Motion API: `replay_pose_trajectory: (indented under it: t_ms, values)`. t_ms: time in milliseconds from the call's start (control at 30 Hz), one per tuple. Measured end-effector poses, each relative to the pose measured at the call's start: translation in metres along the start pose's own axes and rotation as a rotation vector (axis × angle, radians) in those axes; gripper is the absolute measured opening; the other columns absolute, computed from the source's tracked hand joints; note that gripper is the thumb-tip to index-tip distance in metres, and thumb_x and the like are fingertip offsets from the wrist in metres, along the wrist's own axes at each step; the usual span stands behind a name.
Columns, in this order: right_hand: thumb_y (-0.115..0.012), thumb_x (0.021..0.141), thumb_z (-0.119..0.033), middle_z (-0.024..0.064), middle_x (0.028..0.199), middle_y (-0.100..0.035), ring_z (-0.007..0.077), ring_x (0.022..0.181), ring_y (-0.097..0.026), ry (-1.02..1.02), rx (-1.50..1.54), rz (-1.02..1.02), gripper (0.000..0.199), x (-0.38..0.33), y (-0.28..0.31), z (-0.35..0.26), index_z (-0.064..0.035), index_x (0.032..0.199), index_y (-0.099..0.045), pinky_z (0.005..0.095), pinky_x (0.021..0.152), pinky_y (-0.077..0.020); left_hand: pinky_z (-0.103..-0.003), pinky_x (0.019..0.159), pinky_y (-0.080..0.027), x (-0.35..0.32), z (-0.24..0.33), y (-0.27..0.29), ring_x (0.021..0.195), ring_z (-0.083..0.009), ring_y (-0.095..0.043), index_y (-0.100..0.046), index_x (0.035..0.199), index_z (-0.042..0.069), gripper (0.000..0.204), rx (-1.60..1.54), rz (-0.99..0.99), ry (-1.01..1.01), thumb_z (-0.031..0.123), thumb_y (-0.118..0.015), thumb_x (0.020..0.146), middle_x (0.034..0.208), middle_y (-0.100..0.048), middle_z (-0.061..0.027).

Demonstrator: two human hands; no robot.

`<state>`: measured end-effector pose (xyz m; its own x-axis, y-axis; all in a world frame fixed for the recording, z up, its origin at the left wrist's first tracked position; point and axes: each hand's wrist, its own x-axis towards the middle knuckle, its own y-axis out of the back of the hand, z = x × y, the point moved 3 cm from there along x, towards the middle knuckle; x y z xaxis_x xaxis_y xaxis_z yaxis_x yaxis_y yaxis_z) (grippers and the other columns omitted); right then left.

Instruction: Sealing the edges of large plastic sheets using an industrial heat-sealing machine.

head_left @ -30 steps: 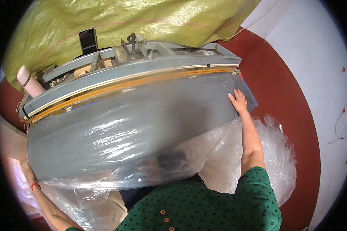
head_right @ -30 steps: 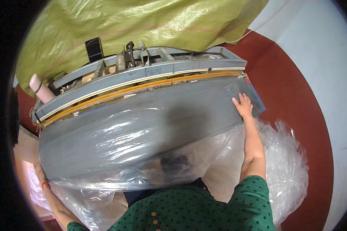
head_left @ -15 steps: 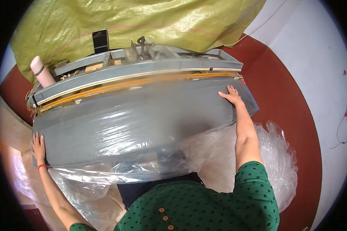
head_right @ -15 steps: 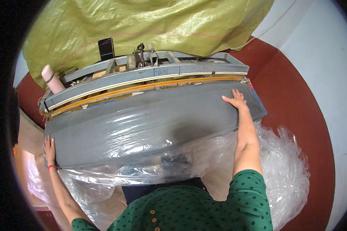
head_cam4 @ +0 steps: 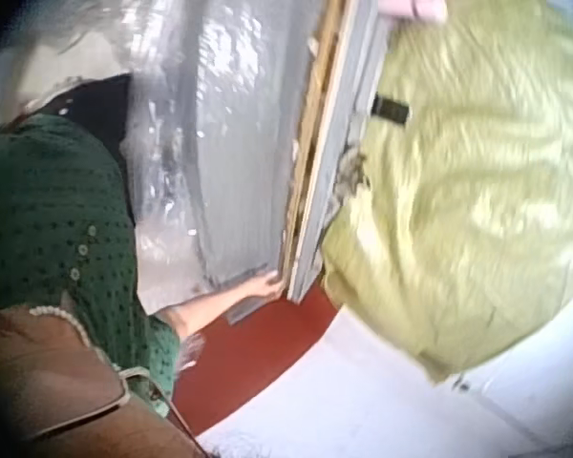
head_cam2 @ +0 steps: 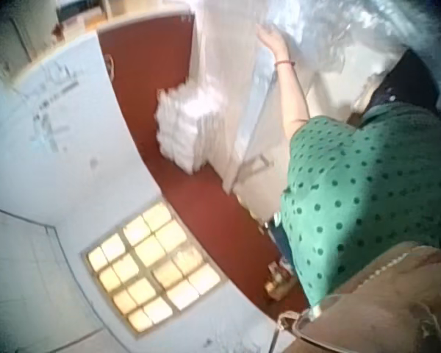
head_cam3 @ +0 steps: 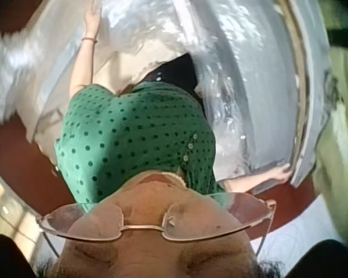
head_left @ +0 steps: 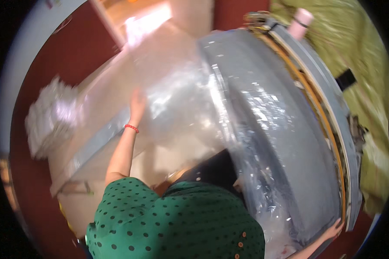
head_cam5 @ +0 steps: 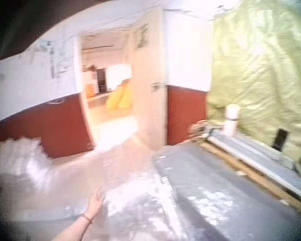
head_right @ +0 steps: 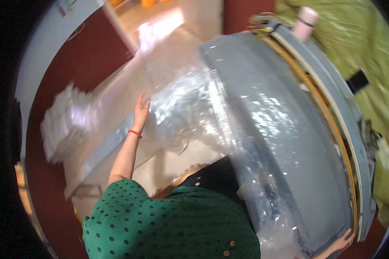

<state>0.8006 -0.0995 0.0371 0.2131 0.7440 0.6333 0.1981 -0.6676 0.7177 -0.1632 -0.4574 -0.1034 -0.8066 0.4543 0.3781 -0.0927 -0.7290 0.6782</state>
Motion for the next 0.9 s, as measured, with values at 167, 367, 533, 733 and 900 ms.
replay_pose_trajectory:
  t_ms: [167, 367, 533, 733, 900]
  values:
    - [-0.053, 0.083, -0.043, 0.0169, 0.120, -0.049, 0.0275, 0.110, -0.047, -0.129, -0.020, -0.050, 0.056, 0.021, -0.050, -0.052, -0.0004, 0.119, -0.048, 0.0327, 0.094, -0.0345, -0.039, 0.099, -0.029, -0.128, -0.140, 0.113, 0.118, -0.0325, -0.038, -0.047, 0.116, -0.001, 0.040, 0.369, 0.369, 0.528, 0.024, -0.046, 0.085, 0.123, -0.044, -0.0203]
    - [-0.053, 0.085, -0.037, 0.0176, 0.120, -0.049, 0.0269, 0.108, -0.048, 0.040, 0.108, -0.060, 0.052, 0.008, -0.046, -0.170, 0.0005, 0.119, -0.047, 0.0312, 0.092, -0.0366, -0.043, 0.084, -0.039, -0.186, -0.166, 0.166, 0.098, -0.0389, -0.049, -0.056, 0.090, -0.004, 0.035, 0.865, 0.217, 0.572, 0.028, -0.047, 0.084, 0.102, -0.053, -0.0269]
    - [-0.048, 0.087, -0.040, 0.0117, 0.123, -0.047, 0.0257, 0.113, -0.045, 0.097, 0.106, -0.105, 0.049, 0.015, -0.056, -0.140, -0.0086, 0.125, -0.045, 0.0331, 0.092, -0.0366, -0.043, 0.074, -0.044, -0.173, -0.172, 0.192, 0.082, -0.0387, -0.056, -0.058, 0.084, -0.005, 0.031, 0.671, 0.383, 0.879, 0.024, -0.046, 0.083, 0.083, -0.058, -0.0239]
    - [-0.048, 0.088, -0.034, 0.0111, 0.120, -0.051, 0.0232, 0.110, -0.048, 0.083, 0.216, -0.142, 0.044, 0.008, -0.058, -0.149, -0.0061, 0.122, -0.047, 0.0315, 0.091, -0.0381, -0.036, 0.066, -0.044, -0.130, -0.195, 0.200, 0.074, -0.0248, -0.057, -0.059, 0.087, 0.002, 0.024, 0.372, 0.926, 0.520, 0.021, -0.042, 0.087, 0.081, -0.061, -0.0128]
    - [-0.048, 0.089, -0.016, 0.0075, 0.098, -0.058, 0.0153, 0.090, -0.053, 0.157, 0.785, -0.494, 0.024, -0.060, -0.031, -0.342, 0.0011, 0.104, -0.056, 0.0269, 0.082, -0.0408, -0.024, 0.058, -0.044, -0.031, 0.104, 0.065, 0.066, -0.0097, -0.054, -0.056, 0.090, 0.006, 0.026, -0.608, 0.111, 0.263, 0.029, -0.044, 0.090, 0.075, -0.057, -0.0010]
